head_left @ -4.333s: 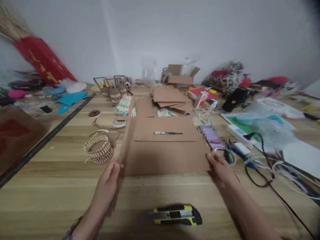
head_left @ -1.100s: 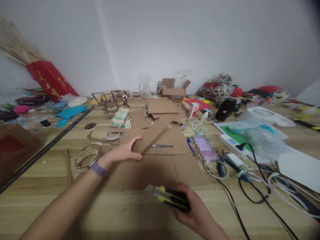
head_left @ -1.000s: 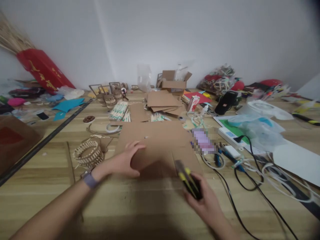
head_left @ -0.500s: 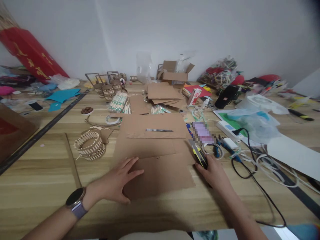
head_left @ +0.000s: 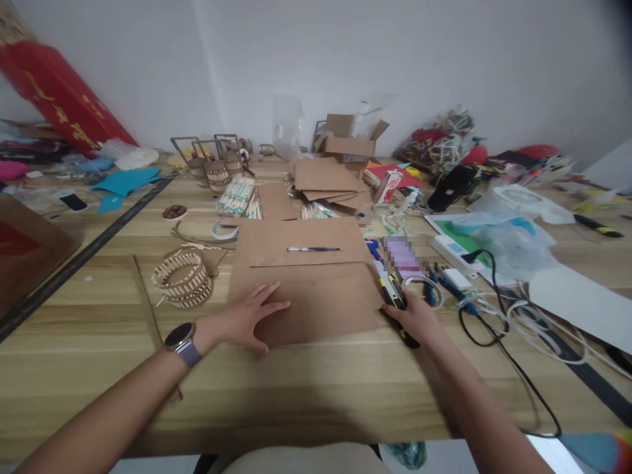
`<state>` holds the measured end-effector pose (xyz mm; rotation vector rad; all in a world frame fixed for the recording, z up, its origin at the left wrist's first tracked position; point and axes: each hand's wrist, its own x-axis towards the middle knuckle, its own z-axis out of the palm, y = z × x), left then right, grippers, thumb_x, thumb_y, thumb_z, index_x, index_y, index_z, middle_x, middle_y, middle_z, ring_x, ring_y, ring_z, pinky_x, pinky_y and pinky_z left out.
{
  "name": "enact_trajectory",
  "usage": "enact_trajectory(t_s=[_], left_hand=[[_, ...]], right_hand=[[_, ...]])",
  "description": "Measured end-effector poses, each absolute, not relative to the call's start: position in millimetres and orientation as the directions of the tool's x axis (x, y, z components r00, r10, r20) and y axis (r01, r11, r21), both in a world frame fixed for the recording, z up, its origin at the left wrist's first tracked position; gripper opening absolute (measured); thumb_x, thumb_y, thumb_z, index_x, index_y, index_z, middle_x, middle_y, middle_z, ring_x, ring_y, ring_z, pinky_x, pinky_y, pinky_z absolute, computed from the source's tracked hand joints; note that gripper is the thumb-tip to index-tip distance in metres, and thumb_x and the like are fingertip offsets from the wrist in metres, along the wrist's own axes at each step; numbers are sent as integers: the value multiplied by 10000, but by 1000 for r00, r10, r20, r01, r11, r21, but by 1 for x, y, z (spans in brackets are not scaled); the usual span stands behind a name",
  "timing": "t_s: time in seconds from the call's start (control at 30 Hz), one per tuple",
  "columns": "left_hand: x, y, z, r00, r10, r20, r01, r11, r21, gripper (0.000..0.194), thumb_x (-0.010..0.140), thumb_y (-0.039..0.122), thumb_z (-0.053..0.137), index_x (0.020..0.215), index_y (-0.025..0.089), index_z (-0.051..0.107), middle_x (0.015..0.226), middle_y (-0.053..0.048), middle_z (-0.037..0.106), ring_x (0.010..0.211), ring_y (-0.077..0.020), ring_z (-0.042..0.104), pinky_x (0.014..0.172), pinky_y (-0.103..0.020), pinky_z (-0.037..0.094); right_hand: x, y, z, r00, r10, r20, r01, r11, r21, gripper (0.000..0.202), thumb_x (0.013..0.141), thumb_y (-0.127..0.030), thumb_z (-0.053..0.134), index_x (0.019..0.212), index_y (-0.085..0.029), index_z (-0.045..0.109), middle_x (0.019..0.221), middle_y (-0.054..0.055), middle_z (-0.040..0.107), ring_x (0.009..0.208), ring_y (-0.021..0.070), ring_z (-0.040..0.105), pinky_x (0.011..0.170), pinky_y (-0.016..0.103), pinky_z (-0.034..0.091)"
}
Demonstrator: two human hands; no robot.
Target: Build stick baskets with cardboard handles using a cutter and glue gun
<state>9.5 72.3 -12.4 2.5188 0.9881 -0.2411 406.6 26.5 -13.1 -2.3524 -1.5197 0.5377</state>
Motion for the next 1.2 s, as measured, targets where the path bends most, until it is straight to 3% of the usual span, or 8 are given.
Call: enact_trajectory(t_s=[0.33,0.53,0.63,0.83,0.97,1.07,1.2], left_hand=[[19,115,-4,678,700,-224,735,-633,243,990,670,366,817,1555,275,381,1705,-153,121,1545,-447,133,1202,-586,276],[23,121,6,645,729,-229,764,-604,228,995,668,340,808,1559,229,381,1695,-185,122,1544,-460,110,1212,-574,260],[20,99,10,678,685,-268,735,-632,246,1000,666,335,813,1562,266,373,1699,-167,125,1545,-452,124,1210,-563,275],[11,54,-6,756,573,-317,654,-688,314,1036,651,431,855,1559,340,365,1716,-120,81,1544,-449,146,1216,-590,247],[9,57,-15,785,552,-282,619,-700,355,1006,646,575,862,1525,338,433,1717,-118,72,1551,-440,130,1217,-591,238],[17,75,-12,780,611,-135,612,-701,365,806,742,635,776,1441,300,554,1685,-116,241,1530,-382,246,1213,-538,276],[40,118,-2,593,802,67,761,-586,277,344,980,401,543,1237,229,693,1421,-95,612,1344,-273,503,1163,-432,360]], right_hand=[[400,44,-15,390,916,-99,791,-388,-472,111,764,-282,677,796,-179,655,691,54,670,686,236,658,606,296,433],[397,45,-20,367,930,23,805,-305,-509,128,739,-313,654,767,-210,584,730,57,651,711,228,613,635,306,434],[409,34,-20,386,919,80,806,-293,-514,203,732,-405,631,736,-235,520,746,53,623,713,231,583,638,324,430],[411,10,-11,356,905,235,804,-168,-571,292,707,-505,573,812,-239,510,791,60,603,746,253,574,675,361,447],[375,-4,0,195,966,167,792,-55,-608,266,775,-477,559,870,-228,557,805,57,645,736,248,610,666,342,461],[349,-14,3,67,994,91,764,8,-645,253,829,-438,546,941,-216,592,859,69,690,775,250,657,687,334,485],[328,-26,-4,-86,996,26,728,80,-680,273,852,-344,541,1079,-209,608,993,96,731,905,269,703,758,353,516]])
